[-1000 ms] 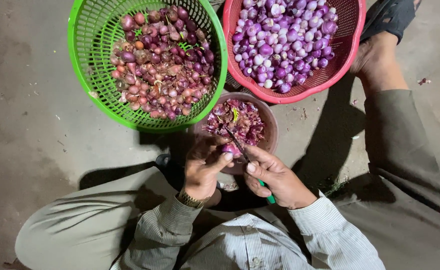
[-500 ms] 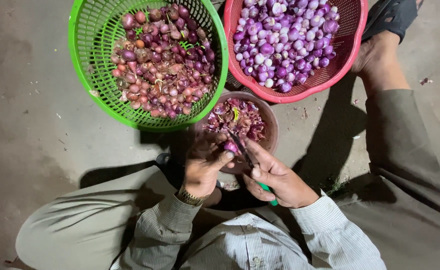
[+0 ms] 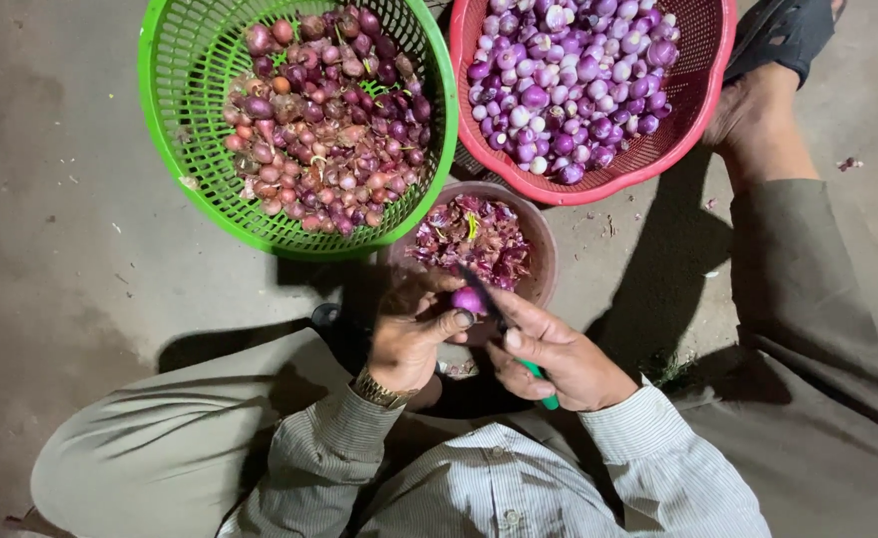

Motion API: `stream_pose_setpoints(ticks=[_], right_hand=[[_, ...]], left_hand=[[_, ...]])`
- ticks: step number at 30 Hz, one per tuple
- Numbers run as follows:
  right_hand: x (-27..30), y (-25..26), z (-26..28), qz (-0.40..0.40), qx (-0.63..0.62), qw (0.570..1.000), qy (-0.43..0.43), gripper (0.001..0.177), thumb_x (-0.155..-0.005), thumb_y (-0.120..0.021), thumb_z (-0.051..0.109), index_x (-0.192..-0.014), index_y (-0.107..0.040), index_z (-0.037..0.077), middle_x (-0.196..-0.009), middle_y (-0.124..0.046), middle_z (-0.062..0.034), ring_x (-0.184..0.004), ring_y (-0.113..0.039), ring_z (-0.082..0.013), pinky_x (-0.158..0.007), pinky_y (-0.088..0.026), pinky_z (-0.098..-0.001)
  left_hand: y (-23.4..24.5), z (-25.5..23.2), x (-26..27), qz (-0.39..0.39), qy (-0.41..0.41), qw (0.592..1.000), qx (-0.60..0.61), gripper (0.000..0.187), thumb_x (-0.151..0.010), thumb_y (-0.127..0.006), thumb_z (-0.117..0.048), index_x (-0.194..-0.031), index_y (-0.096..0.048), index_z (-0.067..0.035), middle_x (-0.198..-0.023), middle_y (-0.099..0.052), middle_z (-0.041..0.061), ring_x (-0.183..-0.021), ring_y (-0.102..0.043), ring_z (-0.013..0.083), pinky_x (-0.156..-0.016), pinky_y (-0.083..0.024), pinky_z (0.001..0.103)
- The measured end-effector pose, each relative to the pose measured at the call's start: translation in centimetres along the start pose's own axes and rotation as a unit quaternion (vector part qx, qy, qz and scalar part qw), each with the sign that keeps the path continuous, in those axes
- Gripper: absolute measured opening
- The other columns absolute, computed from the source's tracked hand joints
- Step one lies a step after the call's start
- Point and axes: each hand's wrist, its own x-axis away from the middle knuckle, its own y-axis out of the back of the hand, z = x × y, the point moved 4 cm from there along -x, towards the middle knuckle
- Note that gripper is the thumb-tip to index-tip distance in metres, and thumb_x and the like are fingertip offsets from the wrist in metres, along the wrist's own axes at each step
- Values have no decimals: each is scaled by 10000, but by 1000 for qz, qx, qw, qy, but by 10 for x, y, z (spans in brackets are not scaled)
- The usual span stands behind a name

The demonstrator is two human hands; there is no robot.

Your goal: Peeling shallots by hand using a small knife and sorting them into baskets.

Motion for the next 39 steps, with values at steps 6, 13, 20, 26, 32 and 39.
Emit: stream_pose_setpoints(ticks=[6, 13, 20, 26, 32, 39], right_hand=[[-3, -9, 3, 7, -9, 1000, 0, 591, -1025, -440, -14, -1556, -415, 243, -618, -442, -111, -378, -397, -96, -335, -397, -161], [-3, -1, 7, -15, 18, 999, 28, 551, -1017, -438, -28, -1505, -499, 221, -579, -457, -109, -350, -411, -100, -322, -420, -171], [-6, -13, 9, -12, 30, 999, 32, 600, -1012, -481, 3, -1566, -400, 219, -601, -445, -113, -358, -390, -95, -326, -418, -166], [-4, 2, 4, -38, 69, 996, 43, 553, -1002, -457, -59, -1498, -509, 180, -562, -476, -109, -350, -414, -87, -308, -410, -165], [-6, 1, 5, -68, 79, 992, 70, 497, -988, -497, -67, -1455, -540, 96, -532, -473, -110, -325, -413, -87, -286, -396, -169], [-10, 5, 10, -114, 62, 987, 96, 428, -1010, -524, -4, -1394, -588, 173, -540, -466, -104, -330, -421, -98, -296, -369, -163]], left_hand=[[0, 3, 1, 7, -17, 1000, 18, 339, -784, -800, 98, -1104, -705, 38, -939, -693, 189, -746, -714, 225, -563, -682, 331], [1, 0, -1, 47, 7, 999, 25, 358, -804, -791, 38, -1145, -683, 34, -1002, -711, 268, -845, -730, 301, -626, -686, 347], [-6, -6, -1, 33, 3, 999, 20, 356, -845, -755, -18, -1182, -662, 46, -1048, -714, 255, -884, -744, 311, -618, -676, 308], [1, -2, -2, 34, -5, 999, 13, 349, -850, -719, 38, -1189, -648, 74, -1015, -716, 302, -882, -752, 363, -618, -675, 332], [-11, -13, -5, 64, -8, 998, 21, 318, -865, -710, -21, -1176, -666, 28, -1054, -681, 256, -914, -732, 336, -590, -664, 294], [-15, -16, -4, 43, 28, 996, 79, 309, -877, -683, -15, -1179, -652, 44, -969, -695, 184, -840, -740, 298, -574, -666, 298]])
